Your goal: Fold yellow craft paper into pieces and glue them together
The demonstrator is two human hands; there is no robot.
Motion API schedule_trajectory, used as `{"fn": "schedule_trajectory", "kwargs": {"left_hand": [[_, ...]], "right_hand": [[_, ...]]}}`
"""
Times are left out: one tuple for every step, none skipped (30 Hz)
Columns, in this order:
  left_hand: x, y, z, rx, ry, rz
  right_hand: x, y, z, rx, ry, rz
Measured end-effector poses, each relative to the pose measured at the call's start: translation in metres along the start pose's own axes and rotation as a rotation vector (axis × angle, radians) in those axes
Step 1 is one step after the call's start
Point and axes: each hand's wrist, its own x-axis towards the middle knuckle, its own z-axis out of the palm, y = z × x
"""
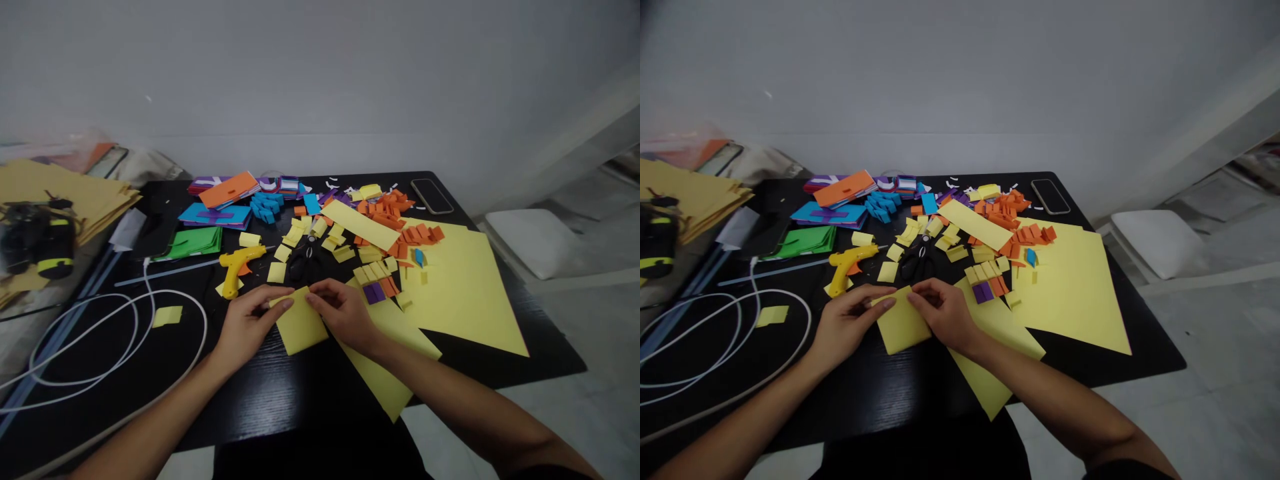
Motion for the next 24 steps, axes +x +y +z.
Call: {"fn": "schedule_trajectory", "kwargs": {"left_hand": [[-0.0001,0.0,0.0007,-0.004,0.0,-0.001],[-0.0003,-0.0001,0.0015,-0.008,0.0,-0.003],[-0.0004,-0.0004,0.0023,-0.011,-0.001,-0.003],[-0.0005,-0.0006,0.003,-0.012,-0.001,-0.002],[-0.0006,-0.0008,0.0037,-0.01,0.0,-0.001],[-0.0008,-0.0008,0.0042,-0.005,0.004,0.001],[-0.001,-0.0007,0.0045,0.003,0.011,0.005],[-0.0012,-0.0005,0.0046,0.011,0.018,0.009],[-0.0016,-0.0002,0.0047,0.019,0.026,0.014],[-0.0019,0.0,0.0047,0.023,0.034,0.018],[-0.0024,0.0001,0.0049,0.021,0.043,0.021],[-0.0028,0.0001,0.0052,0.016,0.049,0.023],[-0.0033,0.0,0.0056,0.007,0.055,0.024],[-0.0038,-0.0002,0.0062,-0.006,0.058,0.025],[-0.0042,-0.0005,0.0068,-0.021,0.059,0.025],[-0.0046,-0.0007,0.0074,-0.037,0.056,0.024],[-0.0048,-0.0008,0.008,-0.05,0.053,0.025],[-0.005,-0.0009,0.0084,-0.058,0.051,0.028],[-0.0051,-0.001,0.0086,-0.057,0.048,0.035],[-0.0051,-0.001,0.0086,-0.048,0.048,0.048],[-0.0051,-0.0011,0.0085,-0.034,0.049,0.066],[-0.0051,-0.0012,0.0083,-0.022,0.049,0.084],[-0.0052,-0.0014,0.0081,-0.014,0.048,0.097],[-0.0054,-0.0017,0.008,-0.012,0.047,0.103]], "right_hand": [[-0.0001,0.0008,0.0,-0.006,0.004,-0.002],[-0.0002,0.0017,0.0,-0.009,0.006,-0.006],[-0.0004,0.0025,0.0001,-0.01,0.006,-0.012],[-0.0006,0.0031,0.0002,-0.009,0.006,-0.017],[-0.0008,0.0036,0.0004,-0.01,0.005,-0.02],[-0.0011,0.0039,0.0007,-0.011,0.006,-0.024],[-0.0013,0.004,0.0011,-0.013,0.009,-0.028],[-0.0015,0.0038,0.0016,-0.016,0.013,-0.033],[-0.0017,0.0035,0.0022,-0.02,0.02,-0.039],[-0.002,0.0031,0.0028,-0.022,0.031,-0.051],[-0.0023,0.0026,0.0035,-0.02,0.046,-0.066],[-0.0027,0.0022,0.0041,-0.015,0.061,-0.081],[-0.0031,0.0017,0.0047,-0.01,0.079,-0.096],[-0.0035,0.0012,0.0052,-0.008,0.094,-0.11],[-0.0039,0.0008,0.0056,-0.008,0.107,-0.122],[-0.0042,0.0004,0.0059,-0.013,0.118,-0.132],[-0.0045,0.0,0.006,-0.023,0.127,-0.139],[-0.0047,-0.0003,0.0061,-0.033,0.132,-0.144],[-0.0049,-0.0006,0.0062,-0.041,0.137,-0.149],[-0.0051,-0.0008,0.0063,-0.045,0.138,-0.154],[-0.0052,-0.0009,0.0064,-0.046,0.14,-0.16],[-0.0053,-0.0009,0.0064,-0.046,0.14,-0.165],[-0.0054,-0.0009,0.0065,-0.047,0.141,-0.171],[-0.0055,-0.0007,0.0066,-0.05,0.143,-0.176]]}}
